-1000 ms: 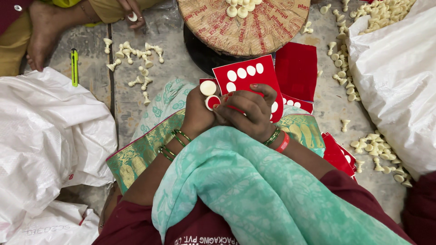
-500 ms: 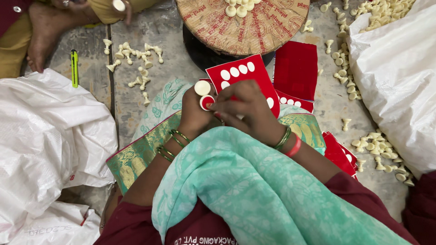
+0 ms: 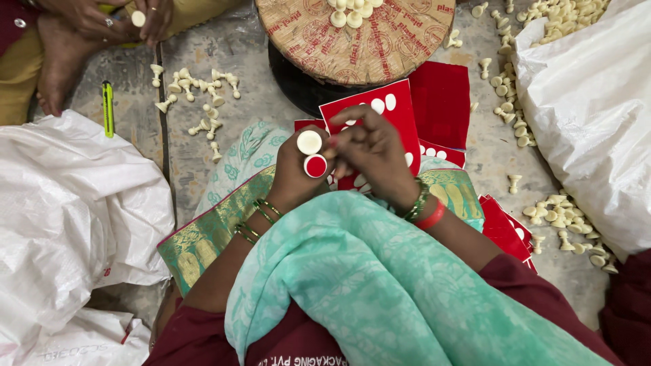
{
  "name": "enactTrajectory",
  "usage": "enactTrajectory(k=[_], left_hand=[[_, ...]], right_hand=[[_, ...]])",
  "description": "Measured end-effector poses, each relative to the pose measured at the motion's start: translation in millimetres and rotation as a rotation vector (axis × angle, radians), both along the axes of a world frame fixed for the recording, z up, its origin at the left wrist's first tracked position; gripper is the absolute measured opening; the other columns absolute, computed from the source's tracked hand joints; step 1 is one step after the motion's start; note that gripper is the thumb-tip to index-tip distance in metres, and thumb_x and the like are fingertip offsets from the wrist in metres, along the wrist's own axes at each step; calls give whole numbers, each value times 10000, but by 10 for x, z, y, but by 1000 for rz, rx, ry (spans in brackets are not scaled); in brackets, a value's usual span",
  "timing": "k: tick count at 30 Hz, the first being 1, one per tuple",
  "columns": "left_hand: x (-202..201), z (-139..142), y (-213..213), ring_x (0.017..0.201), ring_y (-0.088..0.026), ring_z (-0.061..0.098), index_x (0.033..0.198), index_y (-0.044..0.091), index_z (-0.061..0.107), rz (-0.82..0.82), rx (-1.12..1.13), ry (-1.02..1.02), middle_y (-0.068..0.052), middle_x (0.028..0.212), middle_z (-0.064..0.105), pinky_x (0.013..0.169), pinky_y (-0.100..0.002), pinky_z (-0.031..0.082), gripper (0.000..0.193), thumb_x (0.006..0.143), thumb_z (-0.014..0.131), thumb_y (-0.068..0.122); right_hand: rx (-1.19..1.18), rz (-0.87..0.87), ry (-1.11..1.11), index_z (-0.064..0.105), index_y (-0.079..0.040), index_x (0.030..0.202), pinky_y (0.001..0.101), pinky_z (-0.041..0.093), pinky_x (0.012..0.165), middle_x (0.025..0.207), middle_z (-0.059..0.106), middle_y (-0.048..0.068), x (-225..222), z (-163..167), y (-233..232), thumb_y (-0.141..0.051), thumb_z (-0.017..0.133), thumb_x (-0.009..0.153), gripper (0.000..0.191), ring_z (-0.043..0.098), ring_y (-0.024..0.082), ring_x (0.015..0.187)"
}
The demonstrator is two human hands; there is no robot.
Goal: The person sits on the floor and assembles small white plastic pieces into red paper templates with circular cutouts. They pick up the white pieces, place them into the cutouts, and fold the paper to secure them. The process is repeated for multiple templates.
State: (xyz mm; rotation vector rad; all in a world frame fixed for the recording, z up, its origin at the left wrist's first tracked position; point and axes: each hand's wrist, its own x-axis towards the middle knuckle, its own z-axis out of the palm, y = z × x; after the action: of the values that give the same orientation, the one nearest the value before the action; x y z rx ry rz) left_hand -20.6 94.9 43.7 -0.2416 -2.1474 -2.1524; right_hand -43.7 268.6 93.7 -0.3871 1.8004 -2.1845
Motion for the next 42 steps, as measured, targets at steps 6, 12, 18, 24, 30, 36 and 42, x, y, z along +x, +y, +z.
enactTrajectory(k=[6, 12, 18, 24, 30, 36, 42], left_hand=[[21, 142, -93, 787, -73, 556, 784, 80, 439, -117, 129, 117, -3, 851, 585, 704, -270, 490, 341, 929, 735, -9], [-17, 184, -131, 743, -64, 534, 753, 78, 462, -48, 85, 83, 3, 773, 558, 682, -263, 488, 374, 908, 801, 45], [-10, 299, -130, 635, -52, 531, 711, 79, 508, 32, -76, 23, 16, 665, 590, 584, -261, 479, 378, 862, 851, 125], [56, 376, -44, 688, -80, 579, 787, 46, 576, 82, -187, 166, -20, 762, 642, 625, -279, 500, 272, 877, 822, 120], [31, 313, -27, 679, -91, 574, 792, 36, 561, 88, -164, 164, -34, 761, 630, 621, -293, 491, 258, 883, 797, 86], [-13, 245, -75, 630, -81, 520, 729, 54, 518, 131, -116, 84, -19, 664, 578, 582, -280, 471, 324, 871, 808, 81], [21, 275, -93, 673, -89, 521, 748, 50, 513, 84, -69, 118, -28, 718, 575, 612, -288, 472, 340, 913, 809, 77]], right_hand=[[580, -501, 787, 489, 62, 1280, 355, 499, 940, 1183, 589, 188, -341, 170, 527, -51, 711, 1047, 341, 571, 216, 1076], [291, -379, 159, 506, -43, 1267, 279, 580, 921, 1163, 677, 63, -414, 2, 666, -64, 754, 953, 401, 671, 112, 1057], [234, -454, 343, 517, -27, 1282, 276, 584, 964, 1195, 649, 81, -441, -152, 591, -15, 781, 994, 391, 658, 123, 1083], [215, -504, 479, 487, -32, 1323, 284, 576, 1028, 1257, 614, 66, -416, -185, 537, -32, 786, 1034, 416, 642, 123, 1152], [750, -745, 924, 503, -14, 1283, 390, 528, 950, 1177, 573, 143, -297, 100, 362, -94, 865, 893, 538, 601, 287, 1064], [800, -422, 971, 615, -29, 1262, 423, 534, 1027, 1256, 610, 179, 113, 293, 177, -152, 892, 869, 496, 622, 352, 1183], [514, -99, 551, 686, 9, 1222, 334, 582, 965, 1198, 702, 126, 68, 213, 168, -75, 835, 866, 395, 706, 221, 1099]])
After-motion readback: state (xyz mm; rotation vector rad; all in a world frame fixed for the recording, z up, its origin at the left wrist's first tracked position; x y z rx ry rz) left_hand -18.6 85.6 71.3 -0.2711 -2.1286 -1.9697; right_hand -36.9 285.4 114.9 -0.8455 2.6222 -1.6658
